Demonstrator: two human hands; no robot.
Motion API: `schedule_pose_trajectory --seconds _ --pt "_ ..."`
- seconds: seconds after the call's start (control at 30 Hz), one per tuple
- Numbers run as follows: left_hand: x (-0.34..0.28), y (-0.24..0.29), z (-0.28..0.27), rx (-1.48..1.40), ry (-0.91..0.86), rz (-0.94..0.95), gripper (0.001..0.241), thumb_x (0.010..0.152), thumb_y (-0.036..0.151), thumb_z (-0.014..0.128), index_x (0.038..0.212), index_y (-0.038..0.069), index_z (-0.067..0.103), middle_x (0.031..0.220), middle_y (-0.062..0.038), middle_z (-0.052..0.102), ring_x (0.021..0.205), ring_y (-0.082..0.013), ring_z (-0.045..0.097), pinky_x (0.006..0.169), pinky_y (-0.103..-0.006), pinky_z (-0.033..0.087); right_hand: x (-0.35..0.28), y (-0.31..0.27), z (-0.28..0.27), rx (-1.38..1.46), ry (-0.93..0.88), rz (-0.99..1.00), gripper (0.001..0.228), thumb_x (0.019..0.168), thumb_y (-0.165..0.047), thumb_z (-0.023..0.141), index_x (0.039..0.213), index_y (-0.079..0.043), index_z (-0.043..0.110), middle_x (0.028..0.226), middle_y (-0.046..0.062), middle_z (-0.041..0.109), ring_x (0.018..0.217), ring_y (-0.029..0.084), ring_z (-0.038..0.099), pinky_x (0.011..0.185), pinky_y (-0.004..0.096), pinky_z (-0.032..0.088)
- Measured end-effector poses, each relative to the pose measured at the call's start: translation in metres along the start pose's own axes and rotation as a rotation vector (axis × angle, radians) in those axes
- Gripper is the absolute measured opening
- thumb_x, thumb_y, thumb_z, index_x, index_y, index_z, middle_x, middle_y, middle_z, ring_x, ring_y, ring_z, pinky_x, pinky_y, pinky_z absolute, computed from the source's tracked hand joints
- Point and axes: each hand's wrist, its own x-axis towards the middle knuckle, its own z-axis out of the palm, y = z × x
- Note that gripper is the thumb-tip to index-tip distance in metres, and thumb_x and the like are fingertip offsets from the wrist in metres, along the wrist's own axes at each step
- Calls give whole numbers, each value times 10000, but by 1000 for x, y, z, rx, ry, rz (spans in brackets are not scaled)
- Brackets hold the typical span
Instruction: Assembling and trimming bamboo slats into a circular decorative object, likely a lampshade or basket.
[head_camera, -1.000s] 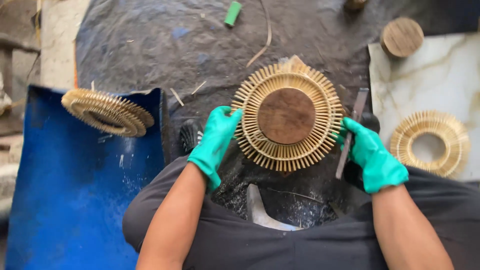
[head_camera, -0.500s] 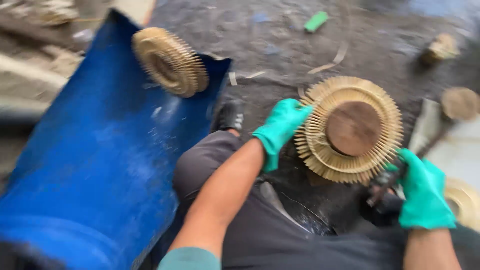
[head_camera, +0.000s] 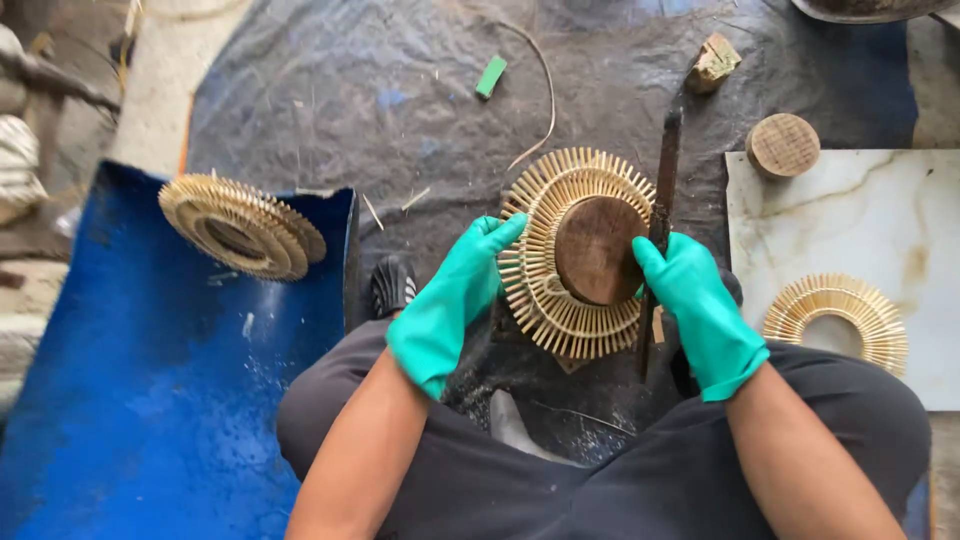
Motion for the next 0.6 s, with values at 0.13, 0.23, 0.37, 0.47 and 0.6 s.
schedule_pose_trajectory --seconds 0.13,0.23,0.37,0.47,0.6 --pt "-32 12 55 -40 -227 -27 392 968 339 715 1188 55 557 1138 -116 646 1014 -237 661 864 -432 584 8 31 -8 257 59 -33 349 1025 -368 634 1035 -28 708 797 71 665 656 157 590 578 346 493" --pt "-44 -4 125 86 -391 -10 420 968 326 690 1311 109 580 1248 -44 646 1162 -207 628 979 -415 542 11 65 -29 635 49 35 415 1060 -426 611 1064 -19 697 860 67 675 695 172 606 612 344 514" --pt "-46 -53 207 614 -478 471 399 985 228 698 1363 125 622 1398 -64 631 1326 -234 586 1109 -382 493 0 89 -76 1100 -78 10 416 993 -408 612 1182 -41 659 982 93 698 792 207 656 711 366 558" --pt "-45 -77 243 919 -424 882 390 950 165 752 1321 93 655 1398 -129 635 1309 -286 623 1097 -373 521 -13 99 -100 1104 44 3 402 1010 -401 602 1183 -44 666 961 91 696 757 199 647 674 355 546" --pt "-68 -65 283 1204 -391 923 492 857 177 832 1298 63 646 1192 -164 675 1079 -313 689 931 -388 568 -28 109 -129 1104 164 5 384 1034 -390 589 1184 -48 676 932 87 695 709 188 635 625 341 530"
